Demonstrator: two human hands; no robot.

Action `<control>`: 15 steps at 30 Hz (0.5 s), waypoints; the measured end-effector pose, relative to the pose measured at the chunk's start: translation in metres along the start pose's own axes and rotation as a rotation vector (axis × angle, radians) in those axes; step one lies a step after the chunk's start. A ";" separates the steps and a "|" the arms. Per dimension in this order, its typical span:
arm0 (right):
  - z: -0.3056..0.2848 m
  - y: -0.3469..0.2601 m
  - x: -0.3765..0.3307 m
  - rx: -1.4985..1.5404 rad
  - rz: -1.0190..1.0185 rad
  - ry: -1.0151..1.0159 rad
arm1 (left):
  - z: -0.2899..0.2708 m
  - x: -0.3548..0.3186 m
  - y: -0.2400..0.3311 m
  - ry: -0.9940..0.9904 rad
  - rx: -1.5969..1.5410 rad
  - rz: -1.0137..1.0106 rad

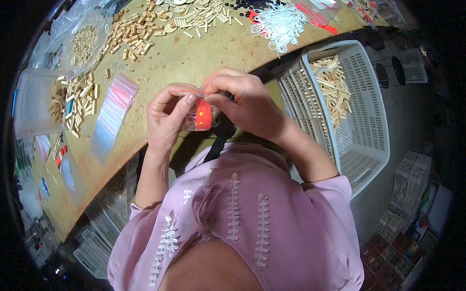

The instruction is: The person picks small wooden pieces, black beads, and white strings from a table and places them into small plastic bags. They then add a red tag to each bag and seal it. The person repeats this process for multiple bags.

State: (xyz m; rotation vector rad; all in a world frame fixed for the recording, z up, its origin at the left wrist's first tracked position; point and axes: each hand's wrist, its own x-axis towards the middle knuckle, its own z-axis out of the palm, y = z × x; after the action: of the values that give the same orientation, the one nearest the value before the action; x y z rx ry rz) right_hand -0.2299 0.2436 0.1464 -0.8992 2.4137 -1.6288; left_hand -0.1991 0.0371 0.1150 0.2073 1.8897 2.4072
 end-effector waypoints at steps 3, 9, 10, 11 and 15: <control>-0.001 0.000 0.000 -0.106 -0.022 -0.003 | -0.001 0.000 0.001 0.008 0.000 0.024; 0.000 -0.005 -0.001 0.668 0.371 0.210 | 0.001 0.005 -0.004 0.119 -0.208 0.076; 0.000 -0.003 -0.002 0.683 0.389 0.198 | 0.002 0.005 -0.007 0.126 -0.231 0.080; -0.002 -0.002 -0.002 0.688 0.400 0.190 | 0.004 0.006 -0.006 0.158 -0.212 0.066; -0.004 0.000 -0.004 0.668 0.453 0.139 | -0.006 0.004 -0.009 0.148 -0.118 0.023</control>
State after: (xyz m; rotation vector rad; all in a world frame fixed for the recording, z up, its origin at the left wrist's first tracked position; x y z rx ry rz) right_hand -0.2279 0.2487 0.1473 -0.1249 1.7323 -2.1107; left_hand -0.2041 0.0345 0.1048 0.0446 1.8019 2.6056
